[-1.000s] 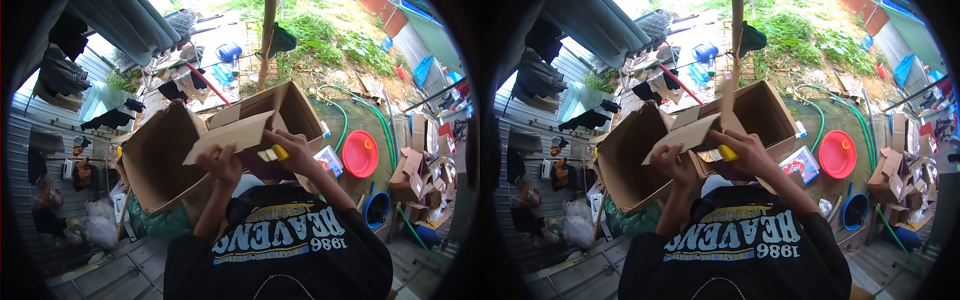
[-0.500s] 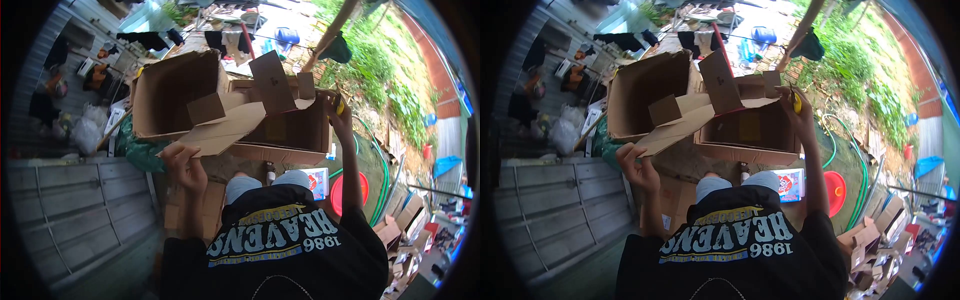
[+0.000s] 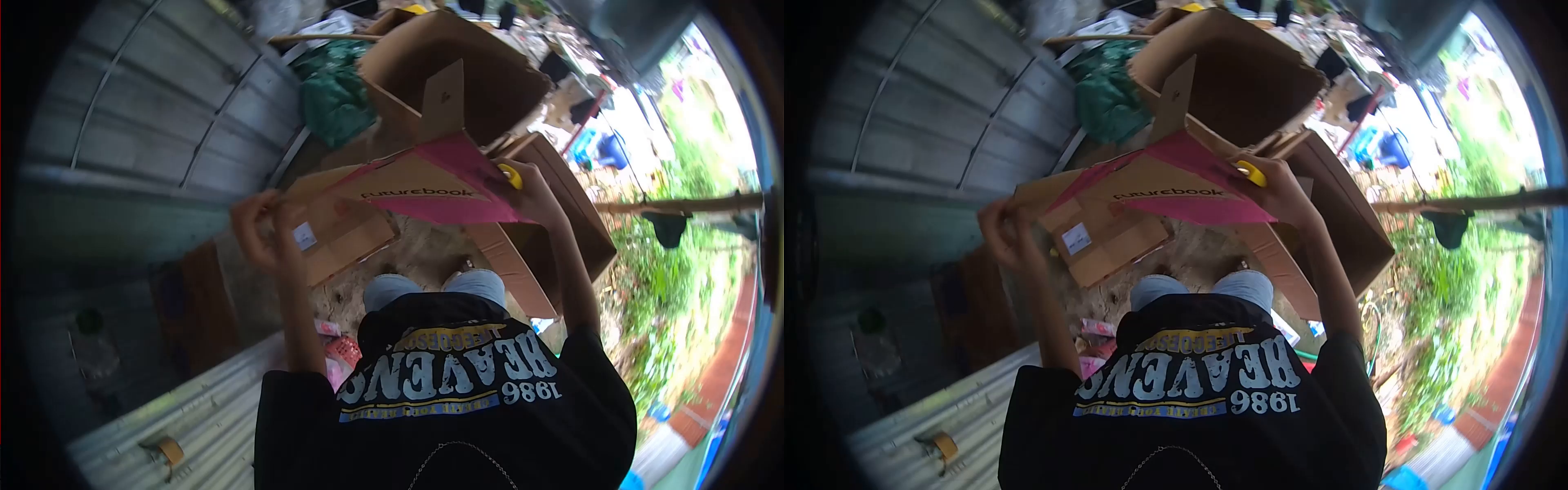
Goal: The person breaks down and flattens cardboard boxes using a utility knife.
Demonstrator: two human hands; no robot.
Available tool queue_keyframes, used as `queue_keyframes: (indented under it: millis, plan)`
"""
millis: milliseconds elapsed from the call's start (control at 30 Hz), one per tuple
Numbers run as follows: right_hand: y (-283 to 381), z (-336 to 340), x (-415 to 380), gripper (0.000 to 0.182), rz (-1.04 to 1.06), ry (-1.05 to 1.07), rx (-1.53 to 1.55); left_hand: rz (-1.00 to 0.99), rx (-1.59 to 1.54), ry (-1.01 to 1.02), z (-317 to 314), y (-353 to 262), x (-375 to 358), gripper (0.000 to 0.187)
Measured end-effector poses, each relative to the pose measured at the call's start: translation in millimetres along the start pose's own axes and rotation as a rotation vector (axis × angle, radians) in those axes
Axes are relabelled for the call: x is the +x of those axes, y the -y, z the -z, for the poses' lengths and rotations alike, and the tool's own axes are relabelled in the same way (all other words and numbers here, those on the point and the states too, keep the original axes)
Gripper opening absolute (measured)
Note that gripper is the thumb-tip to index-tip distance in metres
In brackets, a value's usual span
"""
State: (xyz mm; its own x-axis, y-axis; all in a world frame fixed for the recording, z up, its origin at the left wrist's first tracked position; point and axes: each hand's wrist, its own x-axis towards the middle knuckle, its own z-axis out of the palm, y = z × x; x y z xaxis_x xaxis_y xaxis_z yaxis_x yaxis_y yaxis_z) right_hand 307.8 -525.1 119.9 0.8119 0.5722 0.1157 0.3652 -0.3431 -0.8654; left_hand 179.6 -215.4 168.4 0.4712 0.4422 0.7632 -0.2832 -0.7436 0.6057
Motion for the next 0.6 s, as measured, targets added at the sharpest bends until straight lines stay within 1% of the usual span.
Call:
queue_keyframes:
  millis: [33,67,100,133,167,200,233,267,300,333,367,400,433,500,533,567,600]
  plan:
    - [11.3,-10.1,9.8,0.030,-0.065,0.077,0.175,-0.046,-0.014,-0.082,25.4,9.0,10.4,0.022]
    - [24.1,-17.7,18.3,0.029,-0.054,0.091,0.234,-0.049,0.025,-0.116,52.9,24.8,16.4,0.022]
    - [31.9,-23.0,24.0,0.029,-0.022,0.123,0.238,-0.091,-0.036,-0.307,81.4,46.4,19.3,0.024]
    - [37.1,-24.5,29.9,0.030,-0.050,0.116,0.365,-0.145,-0.109,-0.496,104.8,70.5,19.4,0.028]
    - [41.3,-26.5,36.8,0.031,-0.084,0.107,0.492,0.018,0.011,-0.382,122.1,107.5,6.0,0.034]
    - [45.7,-31.2,43.2,0.031,-0.057,0.127,0.488,0.188,0.125,-0.267,132.6,151.2,-17.3,0.040]
    - [50.1,-36.3,48.9,0.032,-0.051,0.065,0.683,0.306,0.117,-0.083,121.9,187.1,-35.1,0.048]
    - [54.4,-39.8,56.8,0.034,-0.049,0.006,0.874,0.528,-0.274,-0.024,101.7,176.9,-38.0,0.054]
    - [56.3,-43.3,66.2,0.034,-0.033,0.027,0.863,0.592,-0.616,0.066,82.4,172.4,-36.0,0.061]
    - [54.3,-47.1,75.4,0.036,0.025,0.039,0.950,0.698,-0.934,0.144,63.1,168.6,-34.3,0.069]
    - [47.7,-49.4,82.1,0.037,0.075,0.048,1.036,0.657,-1.186,0.250,56.3,176.5,-28.6,0.081]
    - [32.4,-50.1,90.8,0.036,0.104,0.049,1.078,0.648,-1.195,0.229,60.6,187.8,-22.7,0.081]
    - [44.0,-55.5,95.5,0.036,0.111,0.067,1.063,0.868,-1.092,0.428,66.7,200.2,-17.3,0.087]
    - [74.7,-69.1,102.5,0.034,0.049,-0.095,1.004,1.063,-0.984,0.595,73.8,207.6,-7.6,0.093]
    - [85.6,-76.5,105.8,0.032,-0.004,-0.192,0.987,0.897,-1.215,0.706,76.4,201.8,1.3,0.096]
    - [89.0,-78.5,107.8,0.032,0.004,-0.164,0.983,0.803,-1.315,0.749,80.0,192.2,9.9,0.098]
    - [87.9,-78.0,108.6,0.032,-0.034,-0.181,0.962,0.709,-1.417,0.794,83.4,183.3,18.4,0.101]
